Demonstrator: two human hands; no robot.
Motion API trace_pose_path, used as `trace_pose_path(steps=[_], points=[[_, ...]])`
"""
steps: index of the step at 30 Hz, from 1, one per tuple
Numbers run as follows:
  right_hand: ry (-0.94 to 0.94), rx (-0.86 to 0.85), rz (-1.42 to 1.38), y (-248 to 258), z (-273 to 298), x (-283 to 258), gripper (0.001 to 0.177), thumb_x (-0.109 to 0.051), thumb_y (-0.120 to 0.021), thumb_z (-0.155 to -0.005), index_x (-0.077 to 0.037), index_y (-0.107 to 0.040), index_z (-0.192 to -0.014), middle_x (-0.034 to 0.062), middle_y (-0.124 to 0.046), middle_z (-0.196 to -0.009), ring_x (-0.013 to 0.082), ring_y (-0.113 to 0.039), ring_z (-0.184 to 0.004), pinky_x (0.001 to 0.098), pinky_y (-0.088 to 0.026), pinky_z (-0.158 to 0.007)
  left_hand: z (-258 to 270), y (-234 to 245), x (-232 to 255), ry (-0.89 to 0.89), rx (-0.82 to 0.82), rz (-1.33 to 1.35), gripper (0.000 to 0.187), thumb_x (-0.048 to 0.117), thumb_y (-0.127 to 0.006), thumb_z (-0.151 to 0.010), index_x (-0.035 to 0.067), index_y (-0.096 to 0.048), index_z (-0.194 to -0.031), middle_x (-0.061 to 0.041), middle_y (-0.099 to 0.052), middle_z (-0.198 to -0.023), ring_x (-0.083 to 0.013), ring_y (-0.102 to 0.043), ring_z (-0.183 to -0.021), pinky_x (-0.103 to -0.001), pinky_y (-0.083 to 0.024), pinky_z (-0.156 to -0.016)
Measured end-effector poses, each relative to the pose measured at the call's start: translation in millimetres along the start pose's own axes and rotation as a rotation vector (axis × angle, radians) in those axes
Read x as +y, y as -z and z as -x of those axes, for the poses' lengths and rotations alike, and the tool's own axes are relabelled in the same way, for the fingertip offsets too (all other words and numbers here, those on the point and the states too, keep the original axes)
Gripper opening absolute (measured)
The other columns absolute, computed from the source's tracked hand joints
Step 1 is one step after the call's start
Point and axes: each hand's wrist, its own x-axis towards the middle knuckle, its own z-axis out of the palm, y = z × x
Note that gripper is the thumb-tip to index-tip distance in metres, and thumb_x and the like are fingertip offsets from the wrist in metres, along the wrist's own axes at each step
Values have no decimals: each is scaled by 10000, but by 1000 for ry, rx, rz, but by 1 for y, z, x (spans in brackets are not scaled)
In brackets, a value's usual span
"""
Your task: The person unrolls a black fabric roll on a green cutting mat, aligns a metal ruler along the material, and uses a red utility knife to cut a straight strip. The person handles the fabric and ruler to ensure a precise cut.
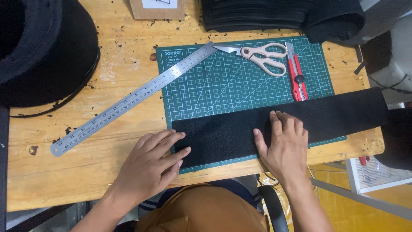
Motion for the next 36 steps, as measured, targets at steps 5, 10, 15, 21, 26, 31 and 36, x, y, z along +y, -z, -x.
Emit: trace_pose_path(steps=[5, 10, 15, 21, 26, 31, 36], points=[[14, 8, 47, -4, 0, 2, 613, -535, -523, -1004, -59, -637, -1373, 119, -605, -1326, 320, -548, -1201, 466, -486, -866, -6, 3, 2, -19, 34, -31, 264, 225, -588, -987, 166, -775, -1164, -85, -647, -1368, -299, -554, -1282, -453, -425, -955], [20, 4, 83, -3, -2, 2, 625, -549, -514, -1006, -70, -641, -1387, 102, -614, -1319, 309, -553, -1186, 456, -489, -835, -6, 1, 1, 32, -61, -58, 333, 360, -558, -999, 187, -780, -1177, -57, -650, -1371, -288, -536, -1295, -503, -388, -989], [7, -57, 82, 2, -3, 0, 656, -561, -450, -1029, -62, -627, -1417, 116, -611, -1304, 316, -541, -1181, 461, -486, -839, -18, 9, 6, -32, -100, -137, 337, 373, -583, -1009, 131, -789, -1123, -107, -687, -1216, -304, -589, -1201, -474, -391, -953], [11, -62, 89, 0, -3, 1, 656, -566, -446, -1025, -66, -614, -1416, 108, -595, -1305, 319, -538, -1177, 475, -486, -836, -49, 20, 18, -109, -18, -131, 268, 277, -691, -982, 83, -677, -798, -50, -603, -912, -256, -568, -912, -429, -420, -879], [25, -16, 100, 0, -2, 2, 647, -568, -465, -1026, -72, -631, -1407, 96, -613, -1295, 301, -550, -1176, 451, -485, -824, -81, 3, 35, -99, -234, -65, 319, 305, -519, -1059, 44, -663, -1173, -110, -624, -1184, -288, -568, -1144, -474, -431, -1035], [17, -26, 75, 0, -3, 1, 655, -563, -447, -1033, -63, -623, -1417, 104, -616, -1306, 313, -544, -1173, 468, -479, -828, -120, -43, 47, -226, -219, -6, 377, 215, -557, -1021, -5, -608, -1323, -194, -627, -1289, -327, -590, -1229, -465, -446, -1102], [-61, -308, 54, 3, -5, 4, 709, -585, -346, -1012, -105, -557, -1489, 129, -551, -1342, 294, -425, -1296, 452, -387, -957, -152, -97, 46, -321, -173, -17, 361, 104, -484, -944, -12, -599, -1266, -166, -611, -1127, -359, -589, -1192, -474, -475, -997]])
